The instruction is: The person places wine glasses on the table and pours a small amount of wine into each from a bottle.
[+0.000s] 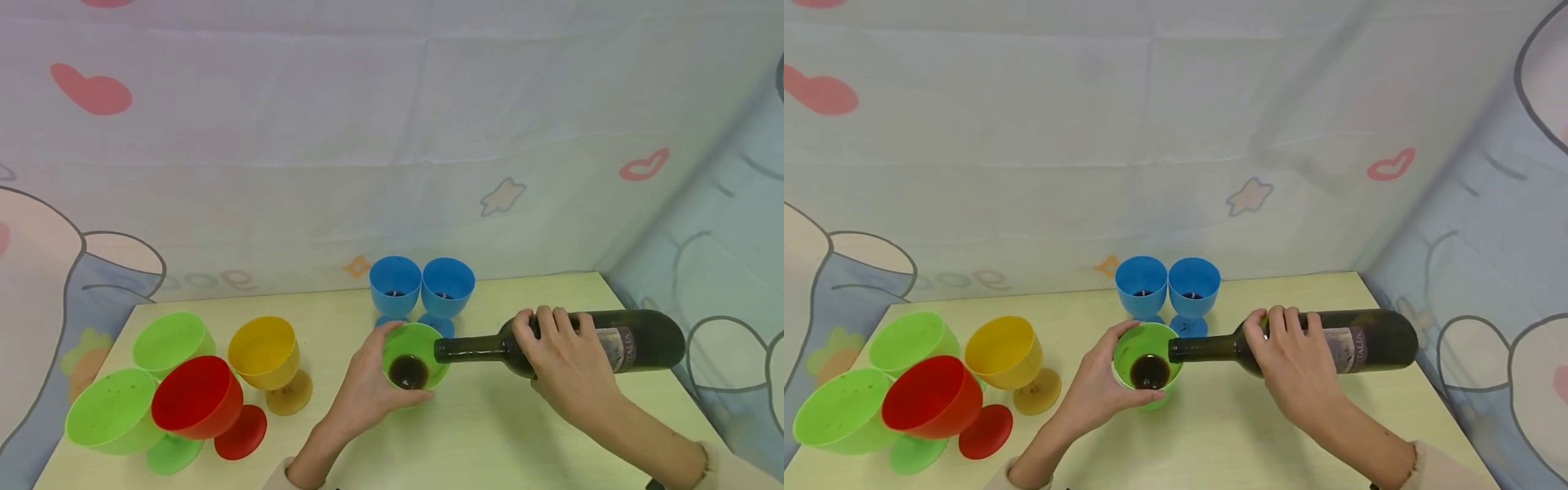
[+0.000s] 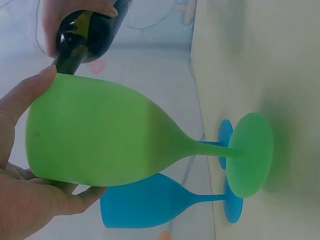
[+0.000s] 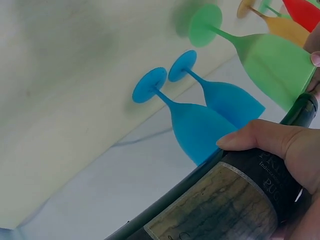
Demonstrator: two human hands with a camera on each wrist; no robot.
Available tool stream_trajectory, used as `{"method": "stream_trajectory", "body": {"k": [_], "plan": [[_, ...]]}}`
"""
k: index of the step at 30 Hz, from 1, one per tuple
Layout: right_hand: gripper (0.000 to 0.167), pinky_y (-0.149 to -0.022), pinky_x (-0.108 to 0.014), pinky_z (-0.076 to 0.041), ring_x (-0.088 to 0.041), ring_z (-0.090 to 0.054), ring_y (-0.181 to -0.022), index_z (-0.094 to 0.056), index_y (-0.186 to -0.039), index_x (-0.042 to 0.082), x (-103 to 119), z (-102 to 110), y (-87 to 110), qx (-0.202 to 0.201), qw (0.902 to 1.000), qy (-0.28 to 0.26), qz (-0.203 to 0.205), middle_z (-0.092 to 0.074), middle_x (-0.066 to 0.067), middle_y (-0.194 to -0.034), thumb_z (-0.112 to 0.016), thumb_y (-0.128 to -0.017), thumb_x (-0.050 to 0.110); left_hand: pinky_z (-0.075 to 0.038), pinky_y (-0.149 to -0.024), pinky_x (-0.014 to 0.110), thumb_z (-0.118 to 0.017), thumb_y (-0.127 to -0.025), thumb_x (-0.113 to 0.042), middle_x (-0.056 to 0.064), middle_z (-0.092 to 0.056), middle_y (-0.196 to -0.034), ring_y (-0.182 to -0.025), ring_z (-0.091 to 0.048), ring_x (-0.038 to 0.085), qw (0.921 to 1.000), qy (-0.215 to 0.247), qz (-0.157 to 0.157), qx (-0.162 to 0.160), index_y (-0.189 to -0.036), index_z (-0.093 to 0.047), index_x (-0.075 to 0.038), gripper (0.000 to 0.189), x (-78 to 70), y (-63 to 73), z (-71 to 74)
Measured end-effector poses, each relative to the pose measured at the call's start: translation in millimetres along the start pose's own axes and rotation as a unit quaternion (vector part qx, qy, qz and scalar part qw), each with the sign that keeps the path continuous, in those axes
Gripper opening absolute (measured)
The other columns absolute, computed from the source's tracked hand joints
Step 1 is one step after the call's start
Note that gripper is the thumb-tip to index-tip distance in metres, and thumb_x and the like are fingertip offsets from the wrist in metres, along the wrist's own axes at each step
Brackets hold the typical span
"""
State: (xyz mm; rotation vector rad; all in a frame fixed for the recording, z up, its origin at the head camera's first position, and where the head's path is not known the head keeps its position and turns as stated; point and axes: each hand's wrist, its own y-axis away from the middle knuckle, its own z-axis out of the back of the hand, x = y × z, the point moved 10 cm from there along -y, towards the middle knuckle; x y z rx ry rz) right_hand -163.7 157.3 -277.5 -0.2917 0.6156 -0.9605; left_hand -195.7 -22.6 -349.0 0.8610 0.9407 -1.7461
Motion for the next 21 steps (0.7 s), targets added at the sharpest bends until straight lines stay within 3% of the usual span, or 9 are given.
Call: {"method": "stream_trajectory", "body": {"k": [15, 21], "plan": [[0.071, -0.065, -0.05, -0.041, -0.035, -0.052, -0.074, -0.044, -0.1, 0.001, -2, -27, 15.7, 0.089, 0.994, -0.032, -0.054, -0.053, -0.019, -0.085, -0.084, -0.044, 0.021, -0.042, -0.086, 0.047, -0.087, -0.057, -0.025, 0.01, -0.05, -0.123, -0.104, -0.05, 0.028, 0.9999, -0.01, -0.002, 0.009, -0.13, -0.039, -0.004, 0.09, -0.1, 1.7, -1.6], [0.067, -0.065, -0.049, -0.039, -0.034, -0.051, -0.074, -0.044, -0.1, 0.002, -1, -34, 21.3, 0.103, 0.9904, -0.062, -0.068, -0.052, -0.018, -0.084, -0.082, -0.046, 0.018, -0.041, -0.088, 0.05, -0.087, -0.058, -0.028, 0.01, -0.049, -0.125, -0.106, -0.049, 0.028, 0.9997, -0.02, 0.001, 0.016, -0.131, -0.039, -0.004, 0.09, 1.4, 2.8, -2.6]]}}
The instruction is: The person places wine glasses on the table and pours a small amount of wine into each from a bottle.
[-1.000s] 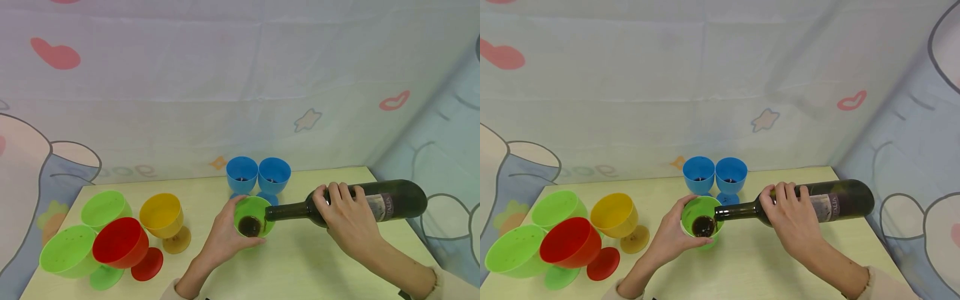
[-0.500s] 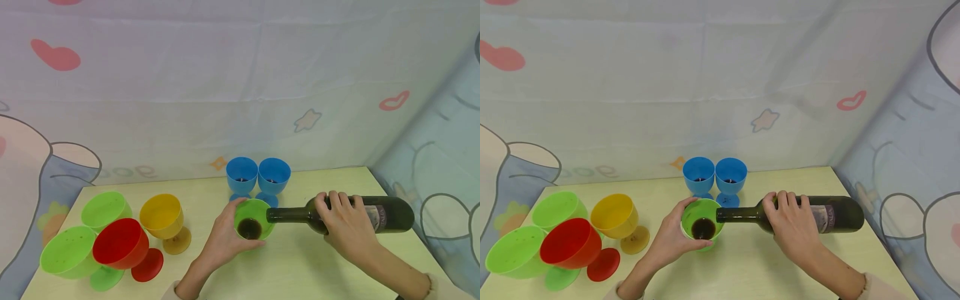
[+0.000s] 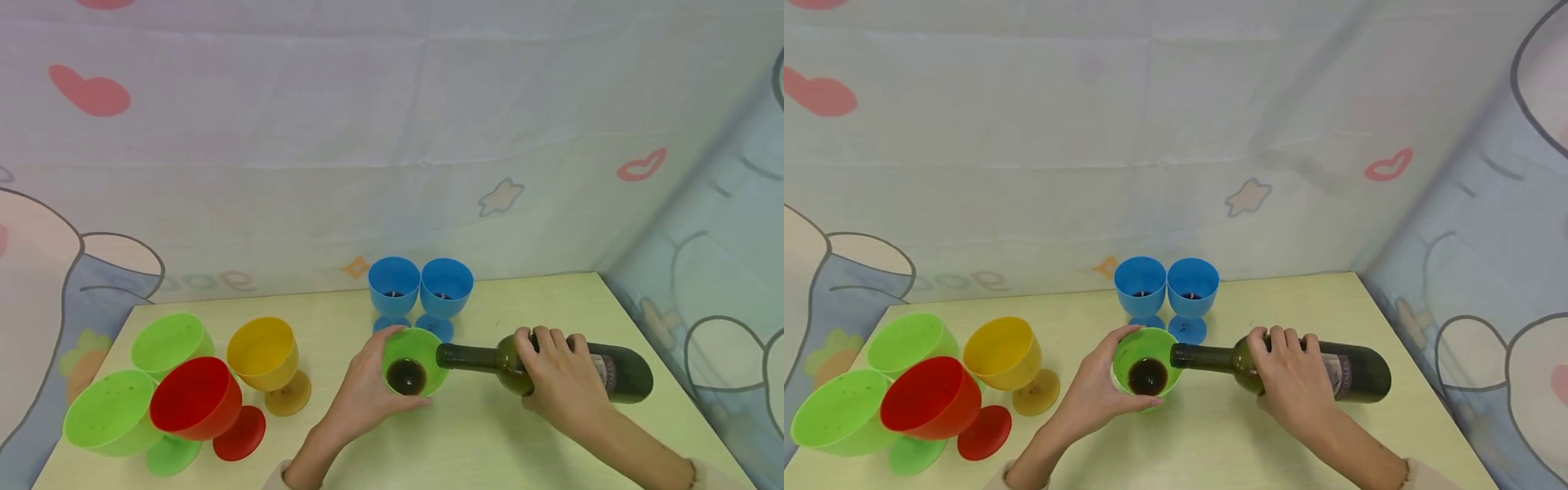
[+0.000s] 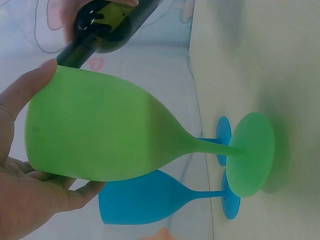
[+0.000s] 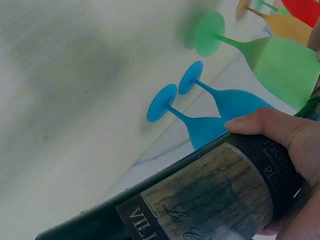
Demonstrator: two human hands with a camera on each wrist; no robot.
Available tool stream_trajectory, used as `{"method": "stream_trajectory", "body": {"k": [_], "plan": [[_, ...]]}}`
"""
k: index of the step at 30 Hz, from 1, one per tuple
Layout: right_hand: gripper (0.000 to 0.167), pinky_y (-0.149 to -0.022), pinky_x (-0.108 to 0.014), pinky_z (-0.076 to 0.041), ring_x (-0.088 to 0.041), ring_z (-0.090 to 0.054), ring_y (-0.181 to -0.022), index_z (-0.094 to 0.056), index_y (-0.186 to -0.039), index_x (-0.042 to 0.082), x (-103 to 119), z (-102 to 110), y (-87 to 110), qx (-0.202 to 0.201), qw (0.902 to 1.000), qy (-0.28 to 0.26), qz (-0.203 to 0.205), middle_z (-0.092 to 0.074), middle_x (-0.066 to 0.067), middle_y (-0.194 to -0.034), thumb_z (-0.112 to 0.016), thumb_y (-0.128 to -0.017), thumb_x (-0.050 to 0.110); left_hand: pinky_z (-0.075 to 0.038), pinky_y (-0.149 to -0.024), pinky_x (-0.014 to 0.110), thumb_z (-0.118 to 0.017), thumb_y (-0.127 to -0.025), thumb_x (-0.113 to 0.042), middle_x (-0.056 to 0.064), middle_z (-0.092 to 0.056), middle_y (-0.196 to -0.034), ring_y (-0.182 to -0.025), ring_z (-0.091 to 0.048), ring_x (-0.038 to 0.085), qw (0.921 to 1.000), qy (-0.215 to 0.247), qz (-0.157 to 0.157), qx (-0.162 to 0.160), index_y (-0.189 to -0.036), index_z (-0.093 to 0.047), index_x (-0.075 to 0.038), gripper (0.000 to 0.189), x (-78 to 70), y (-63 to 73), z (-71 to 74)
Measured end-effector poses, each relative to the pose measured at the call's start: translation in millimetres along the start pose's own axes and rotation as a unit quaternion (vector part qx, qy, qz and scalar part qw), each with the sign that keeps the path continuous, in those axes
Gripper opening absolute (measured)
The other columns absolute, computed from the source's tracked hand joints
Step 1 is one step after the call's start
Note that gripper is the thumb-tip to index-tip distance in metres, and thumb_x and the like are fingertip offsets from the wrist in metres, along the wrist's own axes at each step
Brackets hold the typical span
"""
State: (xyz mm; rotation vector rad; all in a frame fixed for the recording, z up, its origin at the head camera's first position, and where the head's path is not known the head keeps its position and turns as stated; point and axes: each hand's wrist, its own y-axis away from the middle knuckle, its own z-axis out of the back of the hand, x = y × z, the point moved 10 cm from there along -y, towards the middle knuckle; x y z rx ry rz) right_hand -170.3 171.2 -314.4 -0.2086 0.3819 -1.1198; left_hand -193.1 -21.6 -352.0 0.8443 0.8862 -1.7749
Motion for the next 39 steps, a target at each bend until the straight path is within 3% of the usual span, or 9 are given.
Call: {"method": "stream_trajectory", "body": {"k": [14, 21, 24, 32, 39], "plan": [[0.071, -0.07, -0.053, -0.04, -0.035, -0.052, -0.082, -0.044, -0.098, 0.003, -8, -18, 4.1, 0.05, 0.9959, -0.07, -0.027, -0.054, -0.018, -0.092, -0.085, -0.045, 0.026, -0.042, -0.086, 0.046, -0.087, -0.056, -0.028, 0.007, -0.052, -0.119, -0.103, -0.05, 0.026, 0.9995, 0.026, 0.017, -0.006, -0.131, -0.039, -0.007, 0.091, 6.5, 0.8, 7.6], [0.071, -0.071, -0.053, -0.038, -0.035, -0.052, -0.086, -0.045, -0.105, -0.001, -21, -14, 5.0, 0.034, 0.9889, -0.131, -0.061, -0.054, -0.019, -0.094, -0.082, -0.048, 0.02, -0.043, -0.085, 0.044, -0.087, -0.057, -0.028, 0.006, -0.052, -0.119, -0.102, -0.049, 0.025, 0.9988, 0.026, 0.036, -0.022, -0.132, -0.039, -0.008, 0.091, 15.3, 1.6, 16.0], [0.07, -0.07, -0.051, -0.037, -0.034, -0.052, -0.085, -0.045, -0.107, -0.001, -31, -12, 4.4, 0.026, 0.9827, -0.164, -0.082, -0.054, -0.019, -0.094, -0.081, -0.05, 0.018, -0.042, -0.085, 0.043, -0.087, -0.057, -0.028, 0.006, -0.051, -0.12, -0.103, -0.049, 0.025, 0.9982, 0.026, 0.044, -0.031, -0.132, -0.039, -0.007, 0.092, 18.7, 1.9, 21.0], [0.074, -0.07, -0.049, -0.033, -0.032, -0.053, -0.082, -0.041, -0.113, -0.008, -61, -16, 8.0, 0.011, 0.9546, -0.268, -0.13, -0.055, -0.018, -0.094, -0.081, -0.056, 0.016, -0.042, -0.086, 0.043, -0.087, -0.057, -0.029, 0.003, -0.051, -0.12, -0.102, -0.048, 0.023, 0.9966, 0.025, 0.065, -0.046, -0.132, -0.038, -0.009, 0.093, 29.8, 1.9, 32.6], [0.078, -0.067, -0.054, -0.045, -0.042, -0.057, -0.082, -0.038, -0.117, -0.009, -82, -20, 13.0, 0.002, 0.937, -0.311, -0.159, -0.055, -0.026, -0.1, -0.084, -0.058, 0.014, -0.042, -0.086, 0.046, -0.085, -0.061, -0.027, 0.007, -0.05, -0.121, -0.104, -0.047, 0.026, 0.9959, 0.025, 0.07, -0.053, -0.132, -0.037, -0.006, 0.089, 34.5, 2.4, 39.8]]}}
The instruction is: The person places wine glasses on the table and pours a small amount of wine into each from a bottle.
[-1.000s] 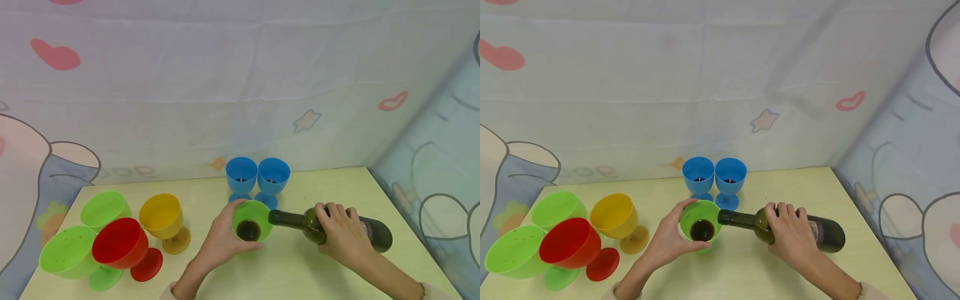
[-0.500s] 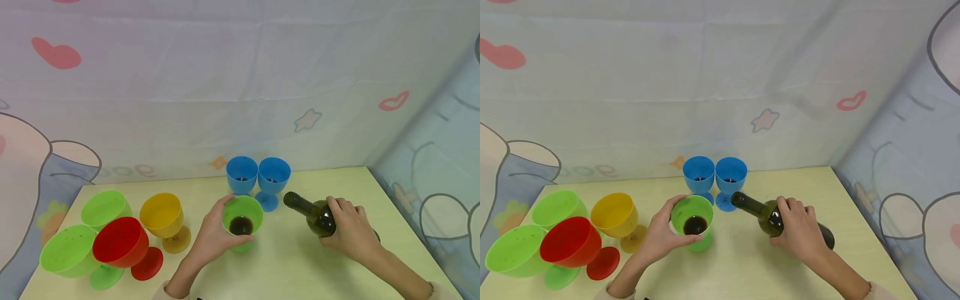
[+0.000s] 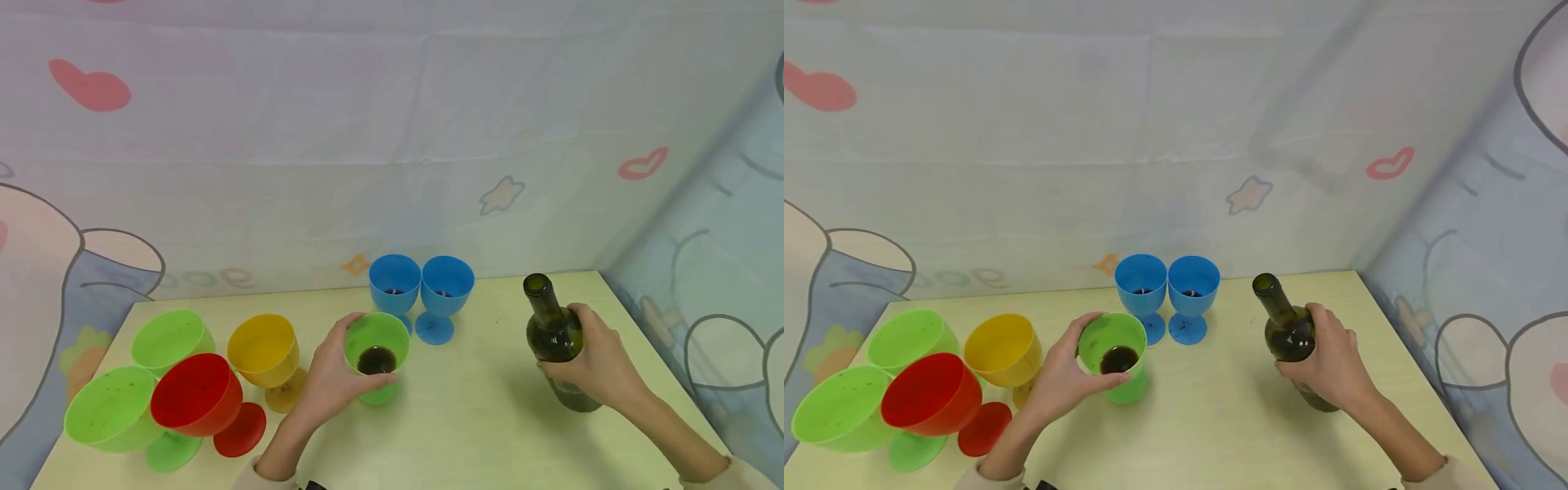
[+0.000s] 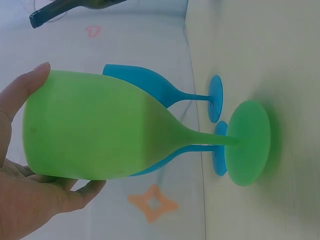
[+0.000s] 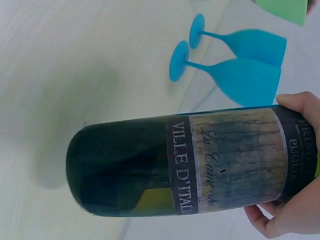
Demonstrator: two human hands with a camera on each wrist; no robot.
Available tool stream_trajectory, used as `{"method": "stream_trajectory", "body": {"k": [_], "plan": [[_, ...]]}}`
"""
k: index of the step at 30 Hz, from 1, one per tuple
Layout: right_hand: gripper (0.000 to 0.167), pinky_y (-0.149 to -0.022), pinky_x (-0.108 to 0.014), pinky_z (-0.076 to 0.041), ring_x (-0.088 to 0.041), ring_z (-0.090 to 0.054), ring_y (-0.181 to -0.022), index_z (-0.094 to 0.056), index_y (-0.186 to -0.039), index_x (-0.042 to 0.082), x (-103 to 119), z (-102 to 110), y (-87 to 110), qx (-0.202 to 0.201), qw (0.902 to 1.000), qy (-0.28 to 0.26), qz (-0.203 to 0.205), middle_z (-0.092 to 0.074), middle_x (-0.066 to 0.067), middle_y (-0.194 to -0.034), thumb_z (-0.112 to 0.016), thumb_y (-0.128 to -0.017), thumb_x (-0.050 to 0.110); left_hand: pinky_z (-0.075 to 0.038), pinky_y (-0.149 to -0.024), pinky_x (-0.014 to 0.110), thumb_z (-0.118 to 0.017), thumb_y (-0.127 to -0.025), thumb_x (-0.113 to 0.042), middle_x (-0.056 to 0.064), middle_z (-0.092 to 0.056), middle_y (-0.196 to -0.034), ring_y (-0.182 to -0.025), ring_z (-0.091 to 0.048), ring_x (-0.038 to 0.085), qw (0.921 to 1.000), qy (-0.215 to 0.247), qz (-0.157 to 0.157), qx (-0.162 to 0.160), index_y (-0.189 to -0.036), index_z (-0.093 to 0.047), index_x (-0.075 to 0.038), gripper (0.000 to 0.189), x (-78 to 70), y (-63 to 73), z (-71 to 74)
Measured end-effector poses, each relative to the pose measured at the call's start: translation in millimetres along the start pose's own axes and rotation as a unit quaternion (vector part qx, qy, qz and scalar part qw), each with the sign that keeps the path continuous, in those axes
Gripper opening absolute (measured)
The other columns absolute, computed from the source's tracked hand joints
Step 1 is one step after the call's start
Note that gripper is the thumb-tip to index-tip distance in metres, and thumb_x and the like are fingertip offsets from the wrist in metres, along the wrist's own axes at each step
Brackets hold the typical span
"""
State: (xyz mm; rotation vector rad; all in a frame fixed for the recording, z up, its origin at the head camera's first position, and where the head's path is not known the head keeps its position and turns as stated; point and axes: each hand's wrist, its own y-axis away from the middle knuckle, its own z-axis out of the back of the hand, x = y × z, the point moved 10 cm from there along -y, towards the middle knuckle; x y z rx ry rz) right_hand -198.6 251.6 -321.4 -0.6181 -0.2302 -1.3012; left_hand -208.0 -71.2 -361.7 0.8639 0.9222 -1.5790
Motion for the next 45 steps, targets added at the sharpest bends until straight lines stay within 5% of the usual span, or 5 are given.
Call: {"method": "stream_trajectory", "body": {"k": [9, 25, 33, 45], "plan": [[0.082, -0.068, -0.055, -0.044, -0.044, -0.055, -0.088, -0.032, -0.121, -0.009, -20, 8, -1.2, -0.03, 0.9984, -0.031, -0.037, -0.052, -0.027, -0.101, -0.084, -0.062, 0.016, -0.042, -0.088, 0.048, -0.084, -0.062, -0.027, 0.011, -0.049, -0.124, -0.106, -0.047, 0.029, 0.9998, -0.005, 0.013, -0.016, -0.134, -0.036, -0.005, 0.09, 4.2, -2.0, 9.7], [0.086, -0.067, -0.051, -0.043, -0.044, -0.052, -0.089, -0.027, -0.127, -0.007, -49, 4, 4.3, -0.027, 0.9924, -0.048, -0.11, -0.05, -0.03, -0.104, -0.08, -0.069, 0.026, -0.042, -0.088, 0.048, -0.082, -0.066, -0.025, 0.015, -0.045, -0.126, -0.107, -0.045, 0.03, 0.9993, -0.006, 0.019, -0.033, -0.136, -0.029, -0.002, 0.091, 10.4, -10.3, 19.8], [0.085, -0.061, -0.039, -0.044, -0.042, -0.055, -0.085, -0.027, -0.126, -0.007, -57, 5, 6.1, -0.027, 0.9907, -0.046, -0.125, -0.05, -0.029, -0.103, -0.079, -0.07, 0.029, -0.043, -0.086, 0.049, -0.08, -0.068, -0.026, 0.018, -0.042, -0.127, -0.107, -0.045, 0.033, 0.998, -0.027, 0.026, -0.05, -0.136, -0.03, -0.001, 0.088, 13.9, -15.4, 26.2], [0.086, -0.064, -0.043, -0.042, -0.043, -0.053, -0.086, -0.028, -0.125, -0.008, -64, 8, 6.8, -0.031, 0.99, -0.037, -0.132, -0.05, -0.029, -0.103, -0.081, -0.068, 0.028, -0.041, -0.089, 0.05, -0.079, -0.07, -0.02, 0.018, -0.036, -0.132, -0.112, -0.041, 0.034, 0.9963, -0.008, 0.056, -0.065, -0.139, -0.025, -0.003, 0.089, 25.7, -28.2, 30.8]]}}
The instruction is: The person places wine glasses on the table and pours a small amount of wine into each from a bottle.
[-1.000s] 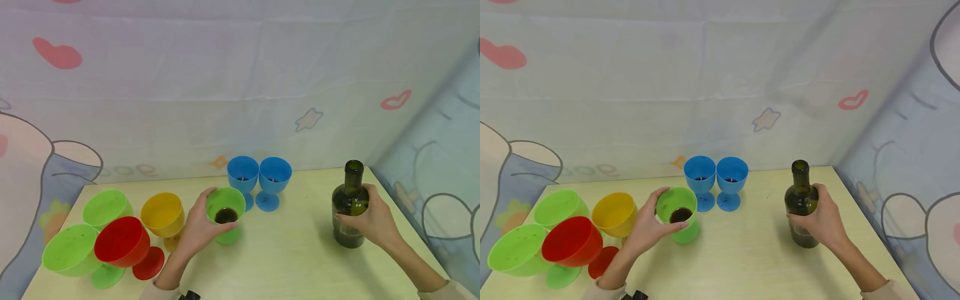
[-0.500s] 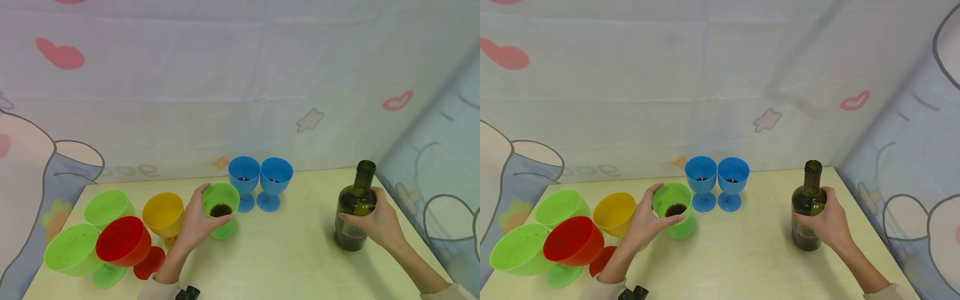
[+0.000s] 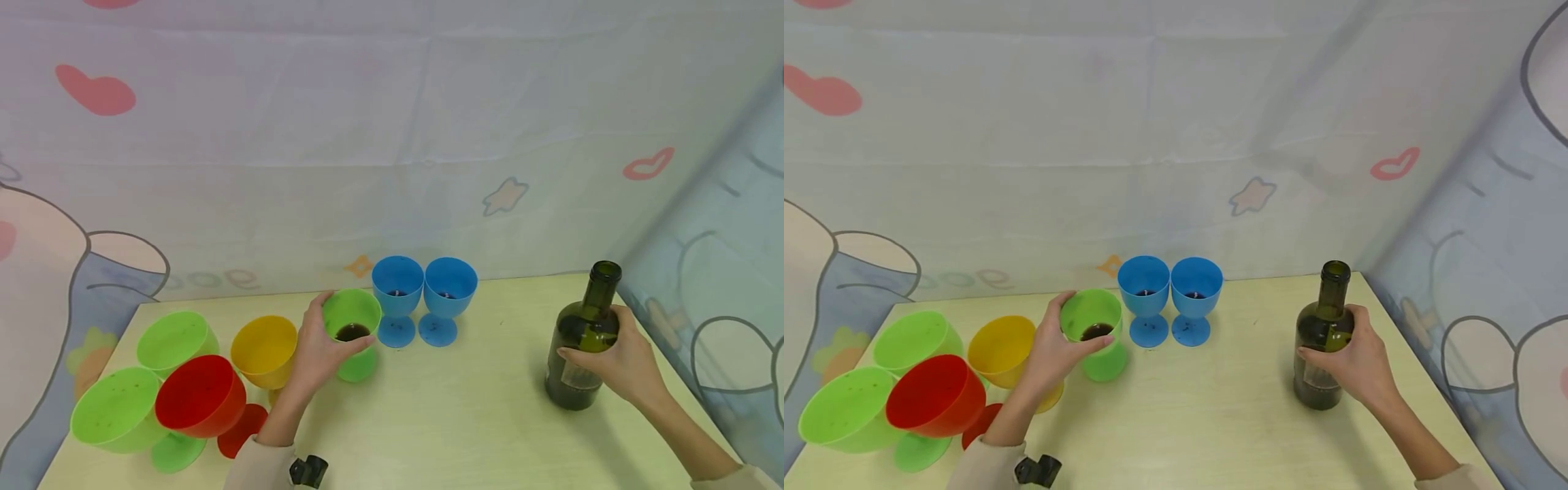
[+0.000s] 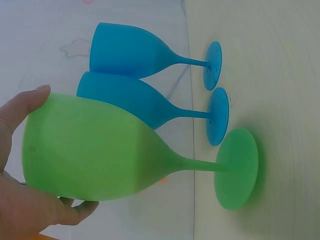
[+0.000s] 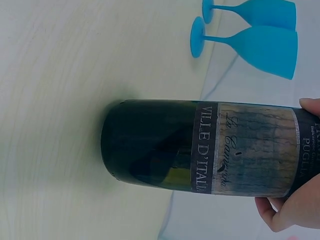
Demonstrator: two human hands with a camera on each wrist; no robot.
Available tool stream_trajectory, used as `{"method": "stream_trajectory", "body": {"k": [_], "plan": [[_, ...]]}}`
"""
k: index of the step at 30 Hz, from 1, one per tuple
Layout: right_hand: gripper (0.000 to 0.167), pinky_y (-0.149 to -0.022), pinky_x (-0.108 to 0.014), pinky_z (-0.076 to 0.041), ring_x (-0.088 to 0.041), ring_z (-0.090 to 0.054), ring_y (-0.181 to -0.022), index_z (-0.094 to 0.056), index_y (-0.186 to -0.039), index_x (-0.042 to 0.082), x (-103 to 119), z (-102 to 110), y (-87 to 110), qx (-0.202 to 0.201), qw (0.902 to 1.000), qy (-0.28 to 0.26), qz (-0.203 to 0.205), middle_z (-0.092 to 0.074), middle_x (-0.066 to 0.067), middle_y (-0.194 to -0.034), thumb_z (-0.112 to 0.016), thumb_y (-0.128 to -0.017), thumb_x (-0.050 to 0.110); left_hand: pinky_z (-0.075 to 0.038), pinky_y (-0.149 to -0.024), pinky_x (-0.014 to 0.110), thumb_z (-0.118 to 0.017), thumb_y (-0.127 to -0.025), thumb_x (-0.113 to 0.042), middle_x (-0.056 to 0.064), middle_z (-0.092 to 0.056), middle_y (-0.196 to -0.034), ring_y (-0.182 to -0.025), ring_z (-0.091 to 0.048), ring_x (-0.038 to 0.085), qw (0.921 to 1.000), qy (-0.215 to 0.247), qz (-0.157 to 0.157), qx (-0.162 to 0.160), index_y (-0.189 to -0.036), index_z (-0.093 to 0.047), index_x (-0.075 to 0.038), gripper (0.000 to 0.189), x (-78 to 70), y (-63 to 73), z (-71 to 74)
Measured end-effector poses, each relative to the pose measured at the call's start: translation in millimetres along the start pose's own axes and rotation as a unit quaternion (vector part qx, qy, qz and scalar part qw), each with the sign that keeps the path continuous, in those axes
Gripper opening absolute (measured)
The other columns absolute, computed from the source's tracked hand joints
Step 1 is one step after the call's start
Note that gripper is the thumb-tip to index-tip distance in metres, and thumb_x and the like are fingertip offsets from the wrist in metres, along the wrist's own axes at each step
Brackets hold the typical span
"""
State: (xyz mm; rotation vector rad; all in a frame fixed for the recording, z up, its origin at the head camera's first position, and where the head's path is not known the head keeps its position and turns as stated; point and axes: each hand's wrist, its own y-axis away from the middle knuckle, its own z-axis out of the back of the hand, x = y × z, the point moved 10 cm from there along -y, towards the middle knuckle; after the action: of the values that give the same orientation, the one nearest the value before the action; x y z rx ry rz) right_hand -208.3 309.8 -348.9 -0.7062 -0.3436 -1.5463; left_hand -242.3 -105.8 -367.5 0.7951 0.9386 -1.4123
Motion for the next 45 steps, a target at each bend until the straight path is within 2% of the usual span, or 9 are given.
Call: {"method": "stream_trajectory", "body": {"k": [4, 10, 19, 37, 45], "plan": [[0.086, -0.064, -0.044, -0.041, -0.042, -0.052, -0.087, -0.028, -0.125, -0.009, -1, 2, 0.1, 0.0, 1.0, -0.001, 0.0, -0.049, -0.029, -0.104, -0.08, -0.069, 0.03, -0.038, -0.092, 0.051, -0.078, -0.071, -0.021, 0.019, -0.034, -0.135, -0.115, -0.038, 0.035, 0.9999, -0.004, 0.014, -0.005, -0.14, -0.023, -0.004, 0.09, 4.0, -6.5, 0.8], [0.089, -0.063, -0.043, -0.041, -0.043, -0.052, -0.087, -0.026, -0.128, -0.009, -2, 5, 0.1, 0.003, 1.0, 0.002, -0.001, -0.05, -0.03, -0.103, -0.079, -0.069, 0.032, -0.036, -0.094, 0.052, -0.078, -0.071, -0.022, 0.021, -0.034, -0.135, -0.115, -0.038, 0.036, 0.9997, -0.011, -0.003, -0.021, -0.139, -0.024, -0.001, 0.089, 0.4, -19.1, 3.4], [0.093, -0.064, -0.049, -0.041, -0.045, -0.051, -0.089, -0.022, -0.132, -0.009, -7, 4, 1.1, 0.009, 0.9999, 0.003, -0.011, -0.048, -0.031, -0.106, -0.078, -0.07, 0.033, -0.036, -0.096, 0.05, -0.077, -0.073, -0.021, 0.02, -0.032, -0.136, -0.116, -0.036, 0.035, 0.9994, 0.019, 0.01, -0.027, -0.141, -0.02, -0.001, 0.091, 3.9, -34.2, 4.1], [0.093, -0.063, -0.047, -0.042, -0.045, -0.052, -0.088, -0.022, -0.132, -0.008, -8, 4, 4.1, 0.012, 0.9997, 0.005, -0.02, -0.048, -0.031, -0.106, -0.078, -0.07, 0.032, -0.033, -0.098, 0.051, -0.076, -0.073, -0.017, 0.021, -0.029, -0.137, -0.118, -0.033, 0.036, 0.997, 0.044, 0.02, -0.06, -0.14, -0.02, 0.002, 0.089, 12.3, -46.6, 6.3], [0.091, -0.063, -0.047, -0.042, -0.044, -0.052, -0.087, -0.023, -0.13, -0.008, -4, 6, 3.3, 0.004, 1.0, 0.004, -0.006, -0.049, -0.03, -0.105, -0.079, -0.07, 0.031, -0.032, -0.099, 0.051, -0.076, -0.073, -0.017, 0.02, -0.027, -0.139, -0.118, -0.034, 0.036, 0.9966, 0.047, 0.019, -0.066, -0.14, -0.02, 0.001, 0.089, 14.4, -51.8, 5.5]]}}
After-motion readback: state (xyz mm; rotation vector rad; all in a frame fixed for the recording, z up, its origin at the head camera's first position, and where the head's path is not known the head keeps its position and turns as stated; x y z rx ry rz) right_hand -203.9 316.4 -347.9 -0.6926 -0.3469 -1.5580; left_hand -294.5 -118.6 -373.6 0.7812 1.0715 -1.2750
